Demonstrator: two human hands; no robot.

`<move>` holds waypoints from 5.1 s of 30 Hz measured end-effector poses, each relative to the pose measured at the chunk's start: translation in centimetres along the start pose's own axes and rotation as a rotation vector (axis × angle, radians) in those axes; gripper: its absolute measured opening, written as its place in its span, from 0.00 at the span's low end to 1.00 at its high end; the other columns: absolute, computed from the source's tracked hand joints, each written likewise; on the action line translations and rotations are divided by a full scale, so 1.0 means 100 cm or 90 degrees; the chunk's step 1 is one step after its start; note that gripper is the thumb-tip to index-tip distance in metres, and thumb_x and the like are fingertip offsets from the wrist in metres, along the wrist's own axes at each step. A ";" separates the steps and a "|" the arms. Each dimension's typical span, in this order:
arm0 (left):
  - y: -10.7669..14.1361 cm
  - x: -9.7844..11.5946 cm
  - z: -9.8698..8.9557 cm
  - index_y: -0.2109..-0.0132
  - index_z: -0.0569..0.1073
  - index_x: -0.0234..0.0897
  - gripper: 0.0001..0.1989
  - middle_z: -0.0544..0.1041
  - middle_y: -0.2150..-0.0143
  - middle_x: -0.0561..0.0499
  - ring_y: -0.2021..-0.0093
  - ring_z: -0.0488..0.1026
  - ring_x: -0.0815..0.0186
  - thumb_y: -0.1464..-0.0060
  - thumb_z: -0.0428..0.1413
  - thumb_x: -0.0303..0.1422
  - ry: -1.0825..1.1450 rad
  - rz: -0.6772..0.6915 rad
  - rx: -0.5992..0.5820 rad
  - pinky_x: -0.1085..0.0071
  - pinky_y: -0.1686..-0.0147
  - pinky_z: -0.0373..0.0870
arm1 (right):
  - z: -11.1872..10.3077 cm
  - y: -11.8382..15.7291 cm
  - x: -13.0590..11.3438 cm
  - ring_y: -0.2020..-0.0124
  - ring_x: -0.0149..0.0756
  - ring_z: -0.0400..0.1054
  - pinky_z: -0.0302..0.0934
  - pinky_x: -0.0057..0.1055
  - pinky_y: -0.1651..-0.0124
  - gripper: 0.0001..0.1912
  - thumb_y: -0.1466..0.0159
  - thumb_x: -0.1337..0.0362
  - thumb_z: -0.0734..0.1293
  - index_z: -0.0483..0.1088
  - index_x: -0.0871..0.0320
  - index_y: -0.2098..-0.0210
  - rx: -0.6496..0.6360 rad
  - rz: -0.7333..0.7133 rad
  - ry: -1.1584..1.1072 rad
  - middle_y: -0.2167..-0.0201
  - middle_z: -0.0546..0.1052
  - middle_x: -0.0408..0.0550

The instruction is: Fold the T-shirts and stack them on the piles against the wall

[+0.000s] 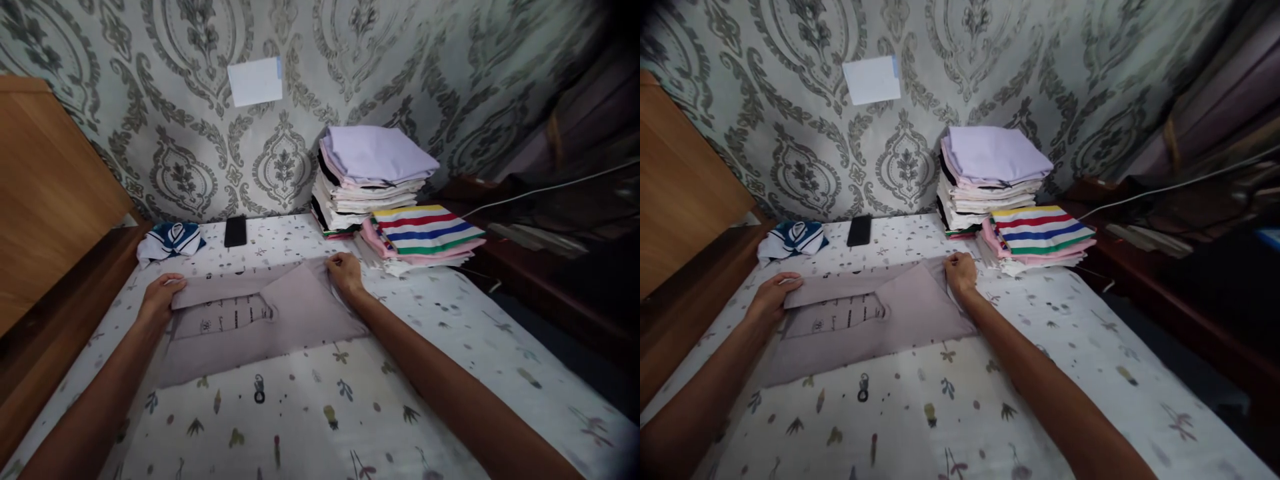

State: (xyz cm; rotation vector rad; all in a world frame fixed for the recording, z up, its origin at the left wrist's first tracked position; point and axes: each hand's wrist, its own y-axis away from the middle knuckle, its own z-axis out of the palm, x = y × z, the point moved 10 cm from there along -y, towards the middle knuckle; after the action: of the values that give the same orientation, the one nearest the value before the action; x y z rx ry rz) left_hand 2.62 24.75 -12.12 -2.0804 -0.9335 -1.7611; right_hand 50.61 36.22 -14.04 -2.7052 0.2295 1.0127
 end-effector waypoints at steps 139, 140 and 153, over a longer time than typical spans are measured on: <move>0.141 -0.002 0.081 0.71 0.66 0.41 0.21 0.72 0.72 0.53 0.70 0.70 0.61 0.42 0.44 0.53 -0.681 0.463 -0.472 0.69 0.68 0.64 | -0.098 0.153 0.003 0.64 0.37 0.67 0.60 0.32 0.59 0.11 0.42 0.71 0.64 0.70 0.58 0.59 -0.179 -0.281 0.043 0.65 0.74 0.48; 0.141 -0.002 0.081 0.71 0.66 0.41 0.21 0.72 0.72 0.53 0.70 0.70 0.61 0.43 0.44 0.53 -0.679 0.466 -0.473 0.69 0.68 0.64 | -0.096 0.154 0.003 0.64 0.38 0.67 0.60 0.33 0.58 0.08 0.42 0.69 0.65 0.70 0.58 0.61 -0.182 -0.270 0.051 0.65 0.74 0.47; 0.142 -0.001 0.081 0.71 0.65 0.41 0.21 0.72 0.72 0.53 0.69 0.70 0.61 0.42 0.43 0.53 -0.669 0.461 -0.478 0.68 0.68 0.64 | -0.094 0.152 0.006 0.60 0.38 0.68 0.62 0.34 0.55 0.10 0.40 0.75 0.61 0.71 0.57 0.65 -0.207 -0.334 0.045 0.64 0.74 0.48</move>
State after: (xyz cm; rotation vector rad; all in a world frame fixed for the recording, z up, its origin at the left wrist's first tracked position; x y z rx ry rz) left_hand 17.72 18.61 -11.23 -3.2615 0.4852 -0.5779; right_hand 53.41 18.99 -10.18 -2.8370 -0.6539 0.8472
